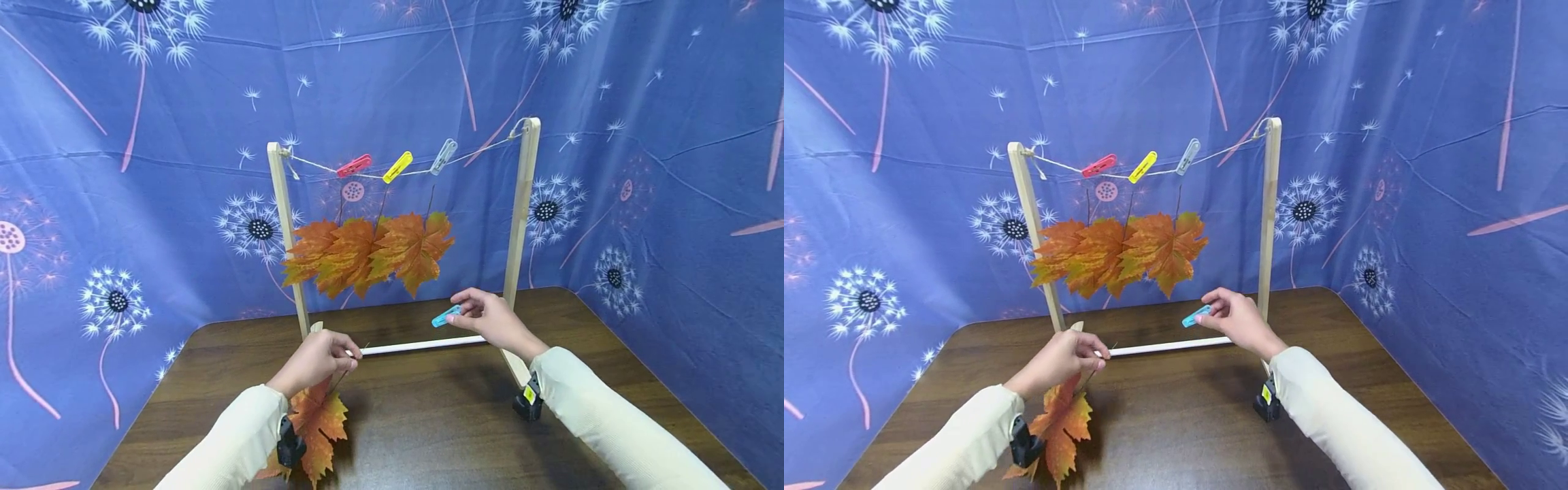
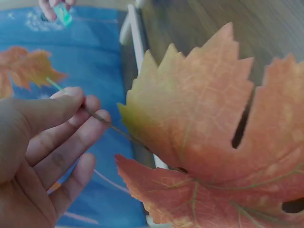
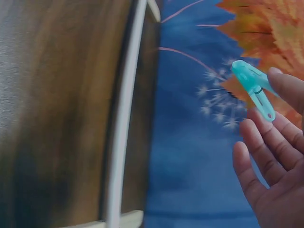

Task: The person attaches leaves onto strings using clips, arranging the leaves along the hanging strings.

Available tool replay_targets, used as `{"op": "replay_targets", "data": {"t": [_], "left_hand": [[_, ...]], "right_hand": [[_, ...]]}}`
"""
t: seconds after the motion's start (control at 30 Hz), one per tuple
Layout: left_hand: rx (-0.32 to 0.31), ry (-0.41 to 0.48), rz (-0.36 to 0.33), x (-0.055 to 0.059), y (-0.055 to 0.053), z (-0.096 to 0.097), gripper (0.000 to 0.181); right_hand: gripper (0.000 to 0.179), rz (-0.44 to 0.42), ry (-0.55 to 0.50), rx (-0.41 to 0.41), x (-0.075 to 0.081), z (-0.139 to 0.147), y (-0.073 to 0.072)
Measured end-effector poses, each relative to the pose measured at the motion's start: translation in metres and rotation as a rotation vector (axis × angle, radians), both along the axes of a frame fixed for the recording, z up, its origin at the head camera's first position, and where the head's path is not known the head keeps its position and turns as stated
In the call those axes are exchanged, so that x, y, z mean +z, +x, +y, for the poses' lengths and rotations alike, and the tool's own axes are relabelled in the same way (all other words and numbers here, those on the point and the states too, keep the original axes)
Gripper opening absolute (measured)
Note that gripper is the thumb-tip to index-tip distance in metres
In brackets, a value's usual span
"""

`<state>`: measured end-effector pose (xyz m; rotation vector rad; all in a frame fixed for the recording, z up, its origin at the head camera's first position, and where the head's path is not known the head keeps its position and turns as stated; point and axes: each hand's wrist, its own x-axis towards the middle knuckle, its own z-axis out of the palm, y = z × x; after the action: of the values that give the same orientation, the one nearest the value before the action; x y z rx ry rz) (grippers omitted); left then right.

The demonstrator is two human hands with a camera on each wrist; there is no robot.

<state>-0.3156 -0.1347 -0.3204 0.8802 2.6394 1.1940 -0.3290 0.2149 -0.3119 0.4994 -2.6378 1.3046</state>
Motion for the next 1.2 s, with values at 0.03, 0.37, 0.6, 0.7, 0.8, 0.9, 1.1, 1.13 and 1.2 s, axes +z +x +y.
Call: {"op": "replay_targets", "data": {"t": [0.03,0.37,0.6,0.7,0.8,0.9,1.1,1.13,1.2], "left_hand": [[0.010,0.014,0.001,0.004,-0.001,0.005,0.004],[0.176,0.130,0.063,0.052,-0.004,0.056,0.008],[0.195,0.215,0.091,0.084,-0.009,0.089,0.008],[0.197,0.238,0.128,0.098,-0.012,0.103,0.008],[0.188,0.262,0.167,0.110,-0.015,0.117,0.009],[0.169,0.280,0.193,0.120,-0.018,0.129,0.009],[0.176,0.292,0.257,0.135,-0.025,0.151,0.011],[0.183,0.299,0.263,0.138,-0.026,0.155,0.011],[0.205,0.311,0.282,0.143,-0.028,0.162,0.011]], "right_hand": [[0.034,0.009,-0.009,-0.005,0.004,0.001,0.000],[0.031,0.118,0.009,-0.031,0.052,0.009,0.003],[0.040,0.157,0.027,-0.090,0.088,0.020,0.009],[0.039,0.183,0.040,-0.127,0.104,0.024,0.011],[0.039,0.219,0.051,-0.151,0.119,0.027,0.013],[0.040,0.246,0.054,-0.159,0.132,0.029,0.014],[0.040,0.270,0.040,-0.171,0.157,0.032,0.015],[0.040,0.274,0.038,-0.178,0.161,0.033,0.015],[0.040,0.286,0.034,-0.201,0.171,0.035,0.015]]}}
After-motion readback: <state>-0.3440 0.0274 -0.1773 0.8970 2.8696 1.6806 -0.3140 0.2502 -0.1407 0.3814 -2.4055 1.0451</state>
